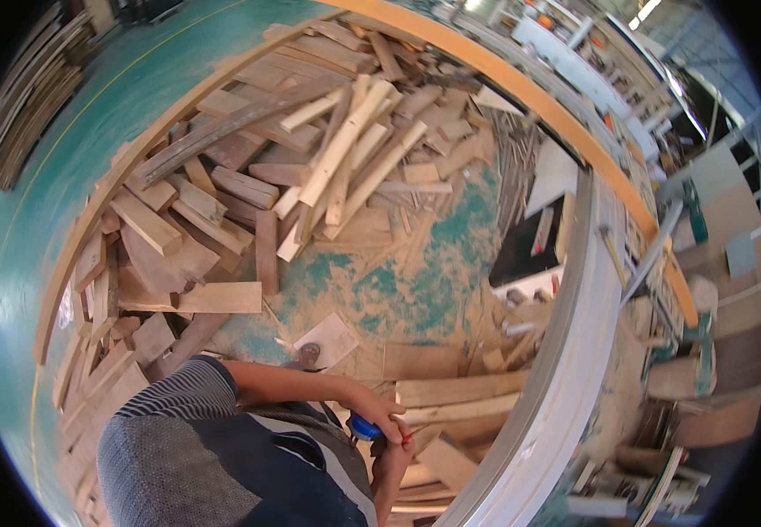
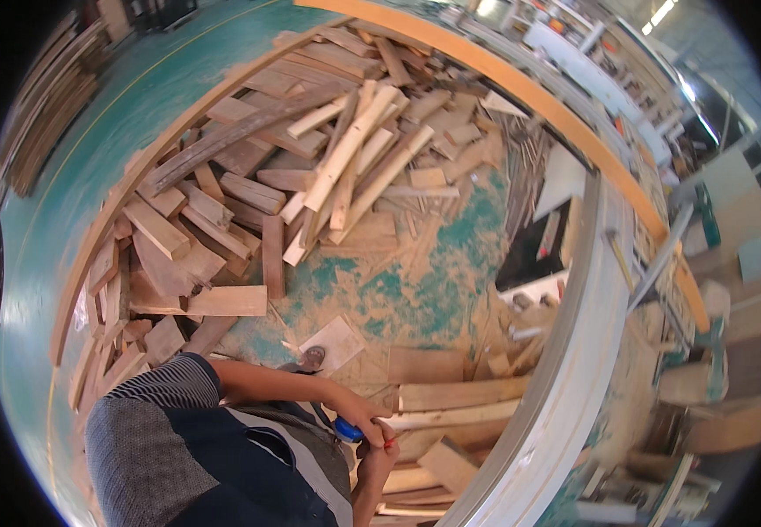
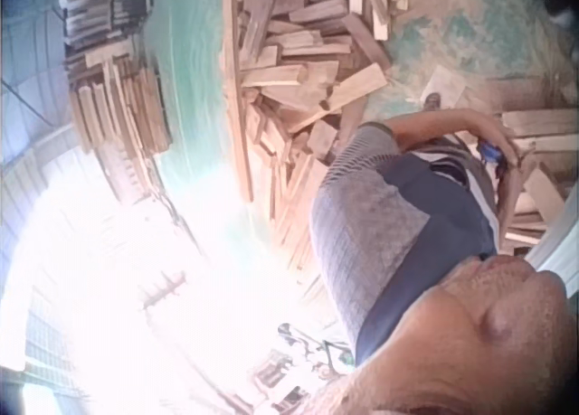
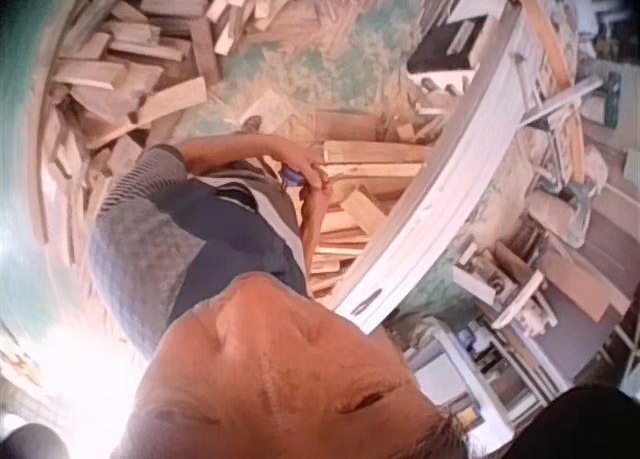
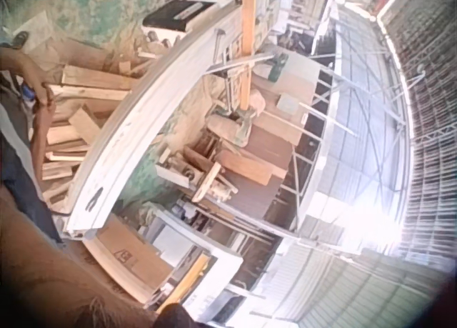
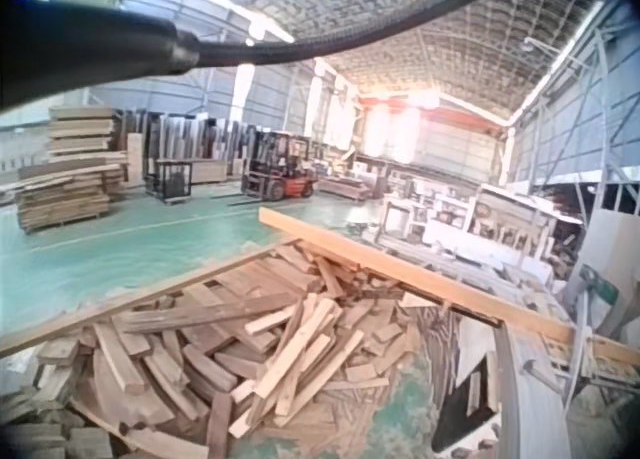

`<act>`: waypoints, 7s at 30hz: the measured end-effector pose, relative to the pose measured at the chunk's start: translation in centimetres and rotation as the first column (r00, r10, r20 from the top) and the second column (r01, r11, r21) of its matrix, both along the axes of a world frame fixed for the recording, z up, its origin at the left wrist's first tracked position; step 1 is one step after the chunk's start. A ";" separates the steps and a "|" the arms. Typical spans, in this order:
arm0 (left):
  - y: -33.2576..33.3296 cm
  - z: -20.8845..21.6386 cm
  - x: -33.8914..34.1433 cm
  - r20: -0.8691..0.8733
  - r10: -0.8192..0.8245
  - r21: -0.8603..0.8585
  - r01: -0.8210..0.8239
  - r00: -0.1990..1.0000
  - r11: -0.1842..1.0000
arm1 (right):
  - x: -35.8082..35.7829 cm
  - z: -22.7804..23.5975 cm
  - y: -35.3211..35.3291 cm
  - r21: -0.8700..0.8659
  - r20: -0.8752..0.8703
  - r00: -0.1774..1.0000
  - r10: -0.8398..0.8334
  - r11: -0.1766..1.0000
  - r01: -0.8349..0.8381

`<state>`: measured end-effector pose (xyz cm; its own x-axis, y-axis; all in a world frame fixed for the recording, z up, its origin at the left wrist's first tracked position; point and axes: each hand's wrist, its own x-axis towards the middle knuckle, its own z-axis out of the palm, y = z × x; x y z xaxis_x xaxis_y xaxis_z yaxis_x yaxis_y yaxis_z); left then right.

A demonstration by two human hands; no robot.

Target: The person uses pliers to pull nails out of a long wooden plank on a table saw, then measures the plank with a tape measure and marks it with a pencil. The person walks around the workshop floor, picks up the plank, and places it on the table saw before continuing the nail removal and measurement steps.

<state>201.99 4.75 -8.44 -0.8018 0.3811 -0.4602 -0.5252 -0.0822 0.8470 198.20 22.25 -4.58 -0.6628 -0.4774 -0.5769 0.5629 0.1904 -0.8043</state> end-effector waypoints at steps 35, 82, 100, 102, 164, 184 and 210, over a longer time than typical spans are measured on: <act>-37.4 1.7 -39.5 -0.177 0.520 -0.103 -0.541 0.836 0.835 | -53.5 -0.1 -38.6 0.024 -0.526 0.819 0.231 0.966 -0.257; -71.4 7.9 -128.1 -0.399 -0.333 -0.907 -0.314 0.854 0.281 | -119.6 -7.1 -58.4 0.076 -0.215 0.708 -0.673 0.711 0.699; -72.0 7.8 -130.8 -0.282 -0.422 -0.935 -0.149 0.862 0.322 | -117.7 -10.4 -62.0 0.446 -0.862 0.507 0.008 0.489 0.750; -72.3 7.7 -130.2 -0.304 -0.450 -0.936 -0.175 0.840 0.304 | -117.6 -10.2 -62.1 0.472 -0.840 0.542 0.000 0.493 0.731; -76.3 2.9 -130.9 -0.557 -0.479 -0.829 -0.480 0.678 0.286 | -117.4 -10.1 -61.7 0.429 -0.865 0.502 0.003 0.524 0.735; -81.8 7.2 -124.0 -0.395 -0.572 -0.908 -0.207 0.719 0.365 | -117.2 -8.6 -62.1 0.422 -0.866 0.499 -0.028 0.493 0.761; -83.5 11.0 -123.8 -0.424 -0.080 -0.532 -0.176 0.902 0.828 | -127.2 2.6 -74.0 -0.094 -0.465 0.770 -0.438 0.889 0.449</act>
